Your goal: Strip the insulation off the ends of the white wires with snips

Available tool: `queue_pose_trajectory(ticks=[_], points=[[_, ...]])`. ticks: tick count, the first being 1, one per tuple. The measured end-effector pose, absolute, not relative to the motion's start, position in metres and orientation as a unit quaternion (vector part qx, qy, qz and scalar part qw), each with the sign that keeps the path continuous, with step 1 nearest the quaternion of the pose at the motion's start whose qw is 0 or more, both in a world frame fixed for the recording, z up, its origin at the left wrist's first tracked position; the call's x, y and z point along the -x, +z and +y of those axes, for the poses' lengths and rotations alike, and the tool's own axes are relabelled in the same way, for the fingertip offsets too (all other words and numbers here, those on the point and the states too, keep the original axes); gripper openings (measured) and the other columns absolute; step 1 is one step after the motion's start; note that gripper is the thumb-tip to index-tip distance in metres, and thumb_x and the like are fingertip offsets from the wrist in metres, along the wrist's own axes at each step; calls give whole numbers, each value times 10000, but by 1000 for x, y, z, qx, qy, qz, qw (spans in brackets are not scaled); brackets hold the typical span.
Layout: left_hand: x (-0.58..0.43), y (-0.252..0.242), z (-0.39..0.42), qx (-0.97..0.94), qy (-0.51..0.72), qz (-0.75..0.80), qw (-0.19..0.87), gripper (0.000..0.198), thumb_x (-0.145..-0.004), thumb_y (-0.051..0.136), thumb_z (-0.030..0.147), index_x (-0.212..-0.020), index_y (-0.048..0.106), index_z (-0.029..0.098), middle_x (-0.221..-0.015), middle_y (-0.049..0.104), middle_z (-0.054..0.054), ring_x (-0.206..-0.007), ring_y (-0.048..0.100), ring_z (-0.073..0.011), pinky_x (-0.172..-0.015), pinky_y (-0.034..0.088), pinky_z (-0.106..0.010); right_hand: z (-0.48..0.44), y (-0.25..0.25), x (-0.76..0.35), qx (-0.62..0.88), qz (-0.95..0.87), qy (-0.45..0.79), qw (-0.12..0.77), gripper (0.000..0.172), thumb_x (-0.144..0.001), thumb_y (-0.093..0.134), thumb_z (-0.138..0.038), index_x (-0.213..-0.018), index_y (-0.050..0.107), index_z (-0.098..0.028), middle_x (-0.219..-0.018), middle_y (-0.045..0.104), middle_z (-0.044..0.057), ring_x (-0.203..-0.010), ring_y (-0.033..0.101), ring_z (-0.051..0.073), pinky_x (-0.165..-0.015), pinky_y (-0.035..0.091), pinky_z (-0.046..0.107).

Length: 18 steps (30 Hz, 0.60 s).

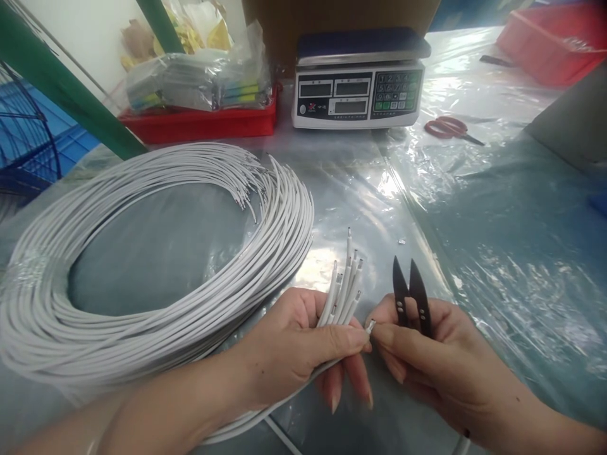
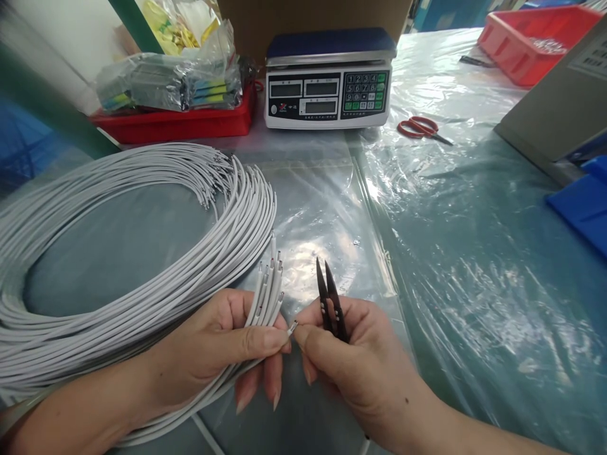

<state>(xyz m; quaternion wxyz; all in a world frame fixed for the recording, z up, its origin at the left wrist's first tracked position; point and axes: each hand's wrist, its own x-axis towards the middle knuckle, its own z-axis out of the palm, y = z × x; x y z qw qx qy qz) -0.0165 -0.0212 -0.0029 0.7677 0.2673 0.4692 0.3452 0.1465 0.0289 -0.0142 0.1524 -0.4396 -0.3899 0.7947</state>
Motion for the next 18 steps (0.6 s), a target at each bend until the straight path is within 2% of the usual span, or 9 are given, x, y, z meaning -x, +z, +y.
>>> queue_pose_trajectory(ticks=[3, 6, 10, 15, 18], points=[[17, -4, -21, -259, 348, 459, 775, 192, -783, 605, 301, -705, 585, 127, -557, 638, -41, -355, 464, -66, -365, 365, -156, 28, -16, -147, 427, -381, 804, 162, 289, -673, 783, -361, -546, 617, -161, -380, 420, -84, -335, 251, 22, -320, 170, 155], [18, -5, -21, -264, 352, 461, 771, 185, -782, 610, 278, -689, 595, 119, -557, 638, -37, -355, 466, -57, -366, 365, -146, 27, -14, -149, 437, -364, 806, 164, 283, -675, 787, -392, -584, 651, -161, -397, 443, -77, -356, 283, 25, -349, 210, 155], [17, -5, -22, -261, 358, 487, 753, 187, -758, 664, 277, -675, 610, 118, -552, 634, -27, -369, 479, -54, -381, 379, -142, 27, -8, -150, 470, -354, 796, 142, 312, -632, 814, -427, -612, 677, -147, -438, 507, -56, -383, 324, 21, -409, 240, 173], [15, -2, -22, -248, 375, 516, 729, 155, -693, 715, 220, -639, 607, 122, -531, 627, -13, -393, 492, -59, -399, 392, -146, 26, -5, -150, 497, -337, 788, 135, 316, -570, 848, -439, -676, 714, -173, -423, 544, -50, -360, 331, 23, -391, 224, 171], [14, -2, -22, -252, 386, 521, 718, 143, -708, 695, 203, -631, 600, 128, -518, 614, -1, -402, 489, -59, -408, 391, -146, 26, -5, -150, 508, -335, 782, 136, 324, -546, 856, -448, -677, 714, -189, -422, 565, -50, -357, 332, 29, -392, 221, 178]])
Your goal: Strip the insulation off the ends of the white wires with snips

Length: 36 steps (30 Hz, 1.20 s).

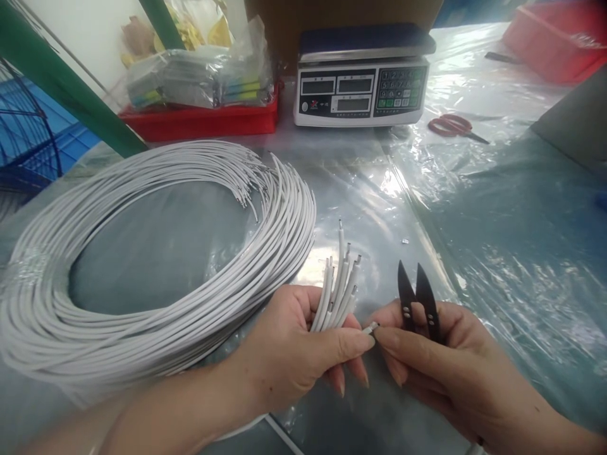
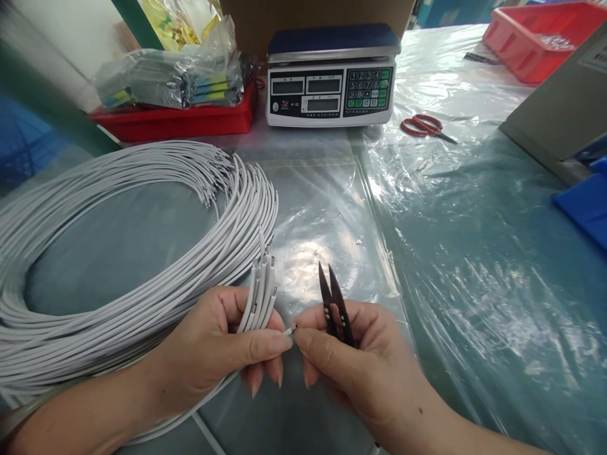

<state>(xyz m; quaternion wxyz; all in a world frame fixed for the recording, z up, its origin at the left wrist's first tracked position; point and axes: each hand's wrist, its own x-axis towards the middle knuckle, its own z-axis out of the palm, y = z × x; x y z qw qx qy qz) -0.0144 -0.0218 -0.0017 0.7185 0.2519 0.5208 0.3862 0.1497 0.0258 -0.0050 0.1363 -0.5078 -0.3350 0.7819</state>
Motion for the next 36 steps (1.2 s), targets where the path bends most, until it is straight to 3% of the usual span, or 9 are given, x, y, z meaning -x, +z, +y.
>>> queue_pose_trajectory(ticks=[10, 18, 29, 36], points=[[14, -1, -21, -262, 371, 492, 743, 139, -738, 642, 218, -648, 616, 115, -532, 607, -24, -418, 509, -74, -404, 404, -149, 25, -10, -151, 486, -328, 794, 161, 298, -571, 858, -427, -699, 746, -182, -421, 556, -52, -362, 349, 21, -392, 220, 172], [16, -3, -21, -289, 347, 454, 768, 186, -806, 572, 242, -711, 649, 101, -602, 633, -50, -427, 512, -81, -414, 421, -164, 29, 1, -149, 466, -286, 823, 153, 229, -585, 876, -326, -695, 754, -166, -443, 602, -47, -406, 504, 28, -429, 375, 119], [18, -6, -21, -274, 345, 450, 776, 174, -808, 596, 265, -712, 605, 120, -586, 639, -36, -366, 486, -63, -386, 400, -157, 28, -7, -152, 455, -327, 814, 153, 273, -591, 854, -406, -666, 737, -171, -424, 568, -51, -372, 394, 22, -398, 290, 149], [17, -3, -20, -263, 340, 469, 772, 245, -758, 683, 344, -717, 615, 112, -595, 645, -38, -373, 486, -52, -383, 394, -141, 29, -6, -152, 439, -310, 830, 149, 172, -645, 836, -332, -667, 748, -185, -449, 596, -48, -408, 464, 29, -412, 349, 121]])
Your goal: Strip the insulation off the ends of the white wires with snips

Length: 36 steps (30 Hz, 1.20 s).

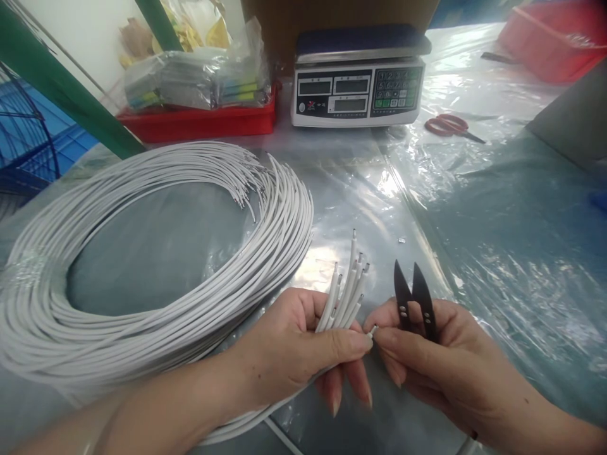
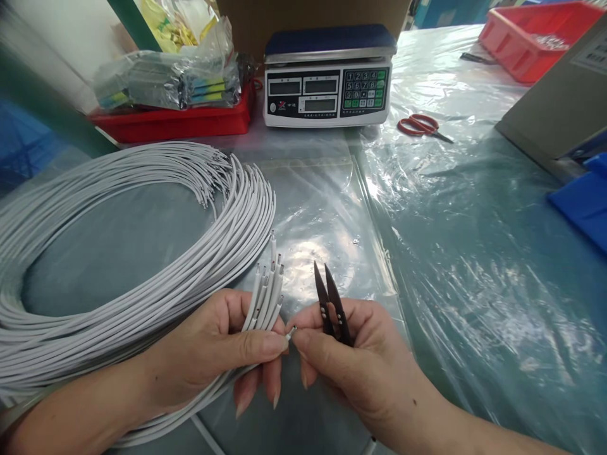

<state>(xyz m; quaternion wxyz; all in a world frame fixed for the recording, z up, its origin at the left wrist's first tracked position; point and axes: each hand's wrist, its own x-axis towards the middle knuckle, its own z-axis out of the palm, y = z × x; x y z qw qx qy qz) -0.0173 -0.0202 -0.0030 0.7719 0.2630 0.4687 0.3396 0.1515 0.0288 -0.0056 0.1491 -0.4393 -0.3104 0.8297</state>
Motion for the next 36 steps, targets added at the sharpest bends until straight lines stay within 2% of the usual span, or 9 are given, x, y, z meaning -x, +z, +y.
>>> queue_pose_trajectory(ticks=[3, 5, 11, 19, 24, 28, 32, 36], points=[[16, -1, -19, -224, 364, 492, 758, 249, -613, 807, 235, -679, 588, 137, -552, 621, 17, -369, 509, -65, -375, 418, -147, 26, -17, -154, 413, -327, 833, 171, 171, -686, 804, -336, -637, 718, -197, -459, 600, -35, -494, 552, 97, -524, 441, 200], [15, 0, -20, -211, 373, 515, 742, 268, -558, 824, 162, -651, 574, 141, -525, 604, 39, -374, 527, -76, -378, 427, -151, 25, -21, -155, 416, -339, 825, 175, 162, -709, 785, -334, -650, 716, -200, -464, 597, -34, -515, 544, 104, -560, 443, 217], [14, 0, -22, -229, 376, 525, 728, 170, -638, 764, 152, -637, 595, 132, -530, 633, 6, -411, 565, -90, -402, 425, -148, 28, -7, -150, 455, -333, 809, 168, 199, -662, 816, -329, -620, 697, -175, -418, 543, -61, -405, 382, 29, -399, 281, 132], [12, 1, -21, -231, 370, 520, 734, 204, -673, 744, 265, -668, 595, 126, -535, 631, -13, -415, 551, -95, -446, 457, -189, 28, -4, -149, 460, -345, 804, 151, 232, -650, 810, -358, -613, 680, -170, -408, 490, -66, -392, 315, 26, -373, 234, 130], [14, -1, -23, -261, 358, 510, 738, 158, -758, 646, 269, -705, 589, 131, -570, 642, -31, -451, 568, -104, -472, 459, -199, 28, -4, -148, 476, -338, 798, 149, 230, -643, 812, -342, -605, 669, -166, -416, 487, -68, -396, 326, 25, -385, 248, 126], [16, -1, -23, -272, 343, 501, 747, 150, -767, 608, 258, -698, 585, 127, -574, 639, -40, -446, 565, -105, -459, 449, -191, 28, -9, -149, 435, -349, 814, 161, 274, -651, 799, -405, -633, 665, -167, -402, 441, -79, -380, 292, 31, -366, 221, 143], [16, 0, -21, -273, 333, 485, 761, 178, -789, 587, 269, -703, 602, 114, -575, 634, -49, -441, 565, -102, -439, 429, -172, 26, -12, -151, 434, -354, 815, 151, 281, -665, 790, -419, -665, 668, -167, -435, 485, -66, -405, 356, 42, -402, 270, 151], [16, 0, -19, -249, 328, 447, 794, 173, -797, 578, 249, -715, 629, 105, -561, 618, -39, -428, 548, -93, -444, 449, -175, 26, -6, -150, 454, -353, 806, 140, 247, -671, 793, -381, -656, 670, -167, -448, 492, -67, -403, 336, 30, -385, 229, 138]])
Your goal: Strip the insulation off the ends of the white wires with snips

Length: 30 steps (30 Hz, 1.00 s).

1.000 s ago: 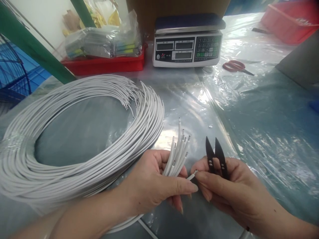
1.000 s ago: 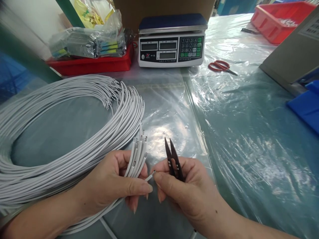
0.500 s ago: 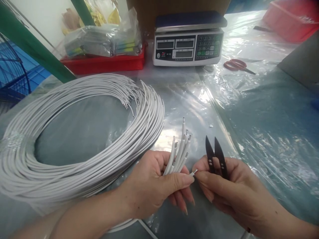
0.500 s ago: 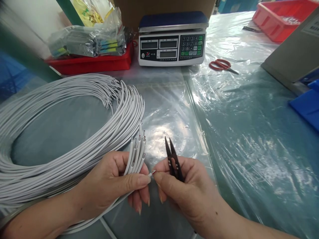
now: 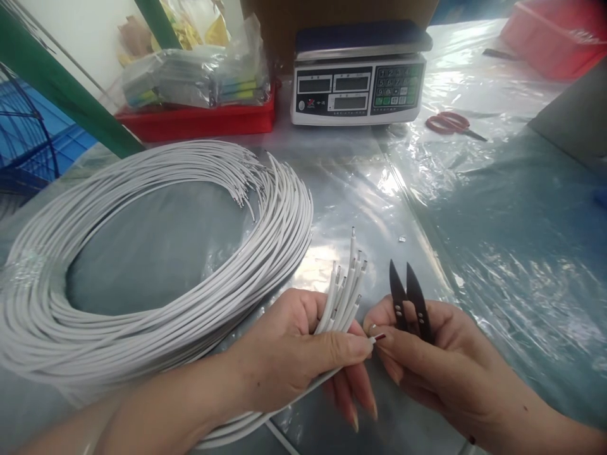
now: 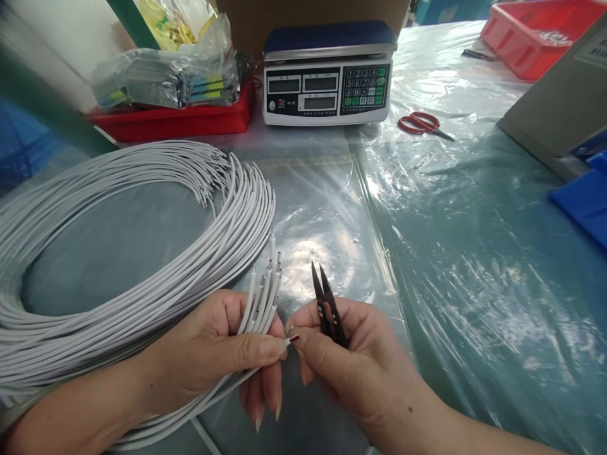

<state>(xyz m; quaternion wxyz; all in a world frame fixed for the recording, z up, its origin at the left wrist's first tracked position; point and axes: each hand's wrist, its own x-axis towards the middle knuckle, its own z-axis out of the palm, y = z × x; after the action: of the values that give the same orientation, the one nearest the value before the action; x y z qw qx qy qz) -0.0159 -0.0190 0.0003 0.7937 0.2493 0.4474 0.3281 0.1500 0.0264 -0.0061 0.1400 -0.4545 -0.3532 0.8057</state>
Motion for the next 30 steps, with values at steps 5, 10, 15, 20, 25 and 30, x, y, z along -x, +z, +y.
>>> queue_pose_trajectory(ticks=[5, 10, 15, 20, 25, 30], points=[[16, 1, -20, -237, 332, 447, 796, 143, -781, 597, 217, -702, 642, 107, -544, 621, -32, -426, 545, -89, -446, 456, -174, 27, -6, -148, 452, -355, 803, 161, 259, -674, 791, -384, -628, 664, -163, -430, 471, -72, -397, 333, 35, -381, 252, 151], [14, 1, -20, -212, 357, 480, 772, 136, -651, 723, 157, -620, 593, 130, -501, 624, -12, -453, 568, -103, -473, 476, -187, 28, -10, -150, 478, -310, 801, 182, 207, -692, 796, -338, -698, 662, -181, -437, 494, -78, -358, 292, 11, -353, 242, 125], [13, 3, -19, -207, 354, 511, 756, 173, -609, 760, 157, -628, 589, 141, -509, 635, -5, -500, 584, -116, -537, 483, -214, 35, -14, -156, 494, -328, 773, 223, 239, -654, 818, -371, -680, 667, -187, -421, 455, -82, -322, 289, 13, -293, 235, 104], [14, 5, -21, -264, 339, 557, 710, 84, -692, 678, 217, -674, 647, 141, -690, 672, -40, -719, 619, -154, -694, 460, -247, 47, -13, -161, 548, -346, 719, 251, 265, -611, 845, -338, -637, 649, -161, -397, 374, -103, -325, 263, 10, -272, 235, 91], [13, 1, -23, -317, 347, 578, 667, 85, -670, 674, 231, -652, 657, 150, -785, 583, -15, -709, 516, -122, -606, 390, -220, 51, -10, -158, 558, -326, 706, 290, 370, -605, 840, -263, -926, 691, -158, -449, 503, -79, -348, 350, 30, -299, 311, 103], [12, 0, -22, -305, 322, 590, 674, 94, -721, 630, 246, -725, 647, 153, -637, 626, -10, -636, 543, -130, -635, 437, -244, 51, -12, -160, 550, -361, 702, 272, 240, -690, 776, -246, -894, 691, -153, -545, 636, -15, -370, 366, 39, -320, 307, 125]])
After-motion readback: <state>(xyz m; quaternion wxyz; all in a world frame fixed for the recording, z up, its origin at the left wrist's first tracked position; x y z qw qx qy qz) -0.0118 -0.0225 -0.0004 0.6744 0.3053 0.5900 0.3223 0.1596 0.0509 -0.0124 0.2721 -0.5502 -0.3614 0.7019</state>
